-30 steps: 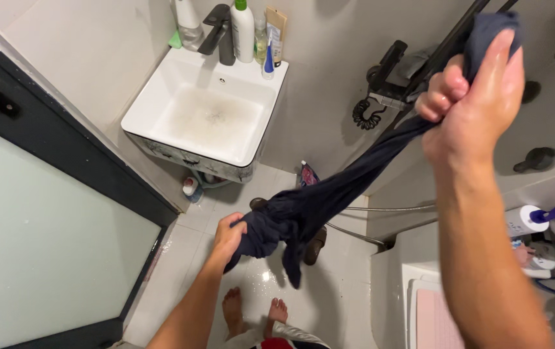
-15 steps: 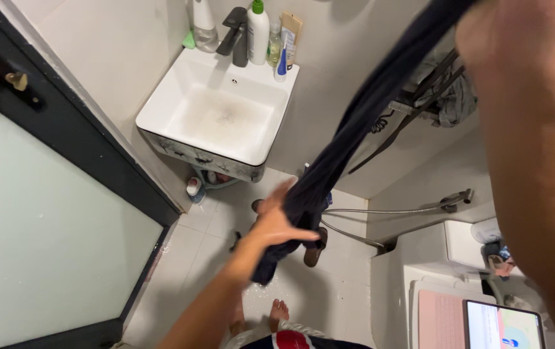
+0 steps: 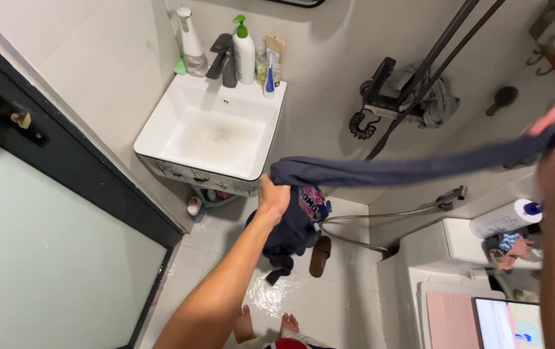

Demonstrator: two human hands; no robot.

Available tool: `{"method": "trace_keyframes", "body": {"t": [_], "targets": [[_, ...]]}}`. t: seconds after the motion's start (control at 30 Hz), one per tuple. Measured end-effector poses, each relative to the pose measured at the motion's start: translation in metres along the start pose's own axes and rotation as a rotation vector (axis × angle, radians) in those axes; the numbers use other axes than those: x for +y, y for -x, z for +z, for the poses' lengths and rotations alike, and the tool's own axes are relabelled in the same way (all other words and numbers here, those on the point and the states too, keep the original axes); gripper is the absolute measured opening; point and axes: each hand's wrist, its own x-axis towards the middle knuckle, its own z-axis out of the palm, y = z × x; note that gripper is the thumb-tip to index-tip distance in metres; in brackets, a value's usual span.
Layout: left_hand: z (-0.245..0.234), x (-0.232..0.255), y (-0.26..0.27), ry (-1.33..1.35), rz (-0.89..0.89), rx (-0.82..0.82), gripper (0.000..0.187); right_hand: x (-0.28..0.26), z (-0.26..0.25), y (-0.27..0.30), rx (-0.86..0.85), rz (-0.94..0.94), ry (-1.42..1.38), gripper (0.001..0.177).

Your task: The person hand-washes a dark blue garment in a bathroom sink. They repeatedly submerge, scrub, wring, and rinse the item under running water, then wring it out again.

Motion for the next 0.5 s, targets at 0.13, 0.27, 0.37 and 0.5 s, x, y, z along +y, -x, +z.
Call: {"method": "trace_keyframes", "body": {"t": [0.13,0.27,0.37,0.5], "targets": [[0.001,0.052,0.015,0.018,0.089,-0.101,0.037,0.104,-0.015,0.109,0.125,0.401,0.084,0.022],[0.003,0.106,0.020,0.016,0.153,-0.177,0.038,0.179,0.017,0.201,0.034,0.855,0.152,0.041],[-0.001,0.135,0.025,-0.142,0.178,-0.212,0.037,0.186,0.062,0.224,-0.342,1.228,0.487,0.068],[0.001,0.159,0.034,-0.310,0.278,-0.313,0.028,0.129,0.129,0.221,-0.765,0.721,0.249,0.113]]}}
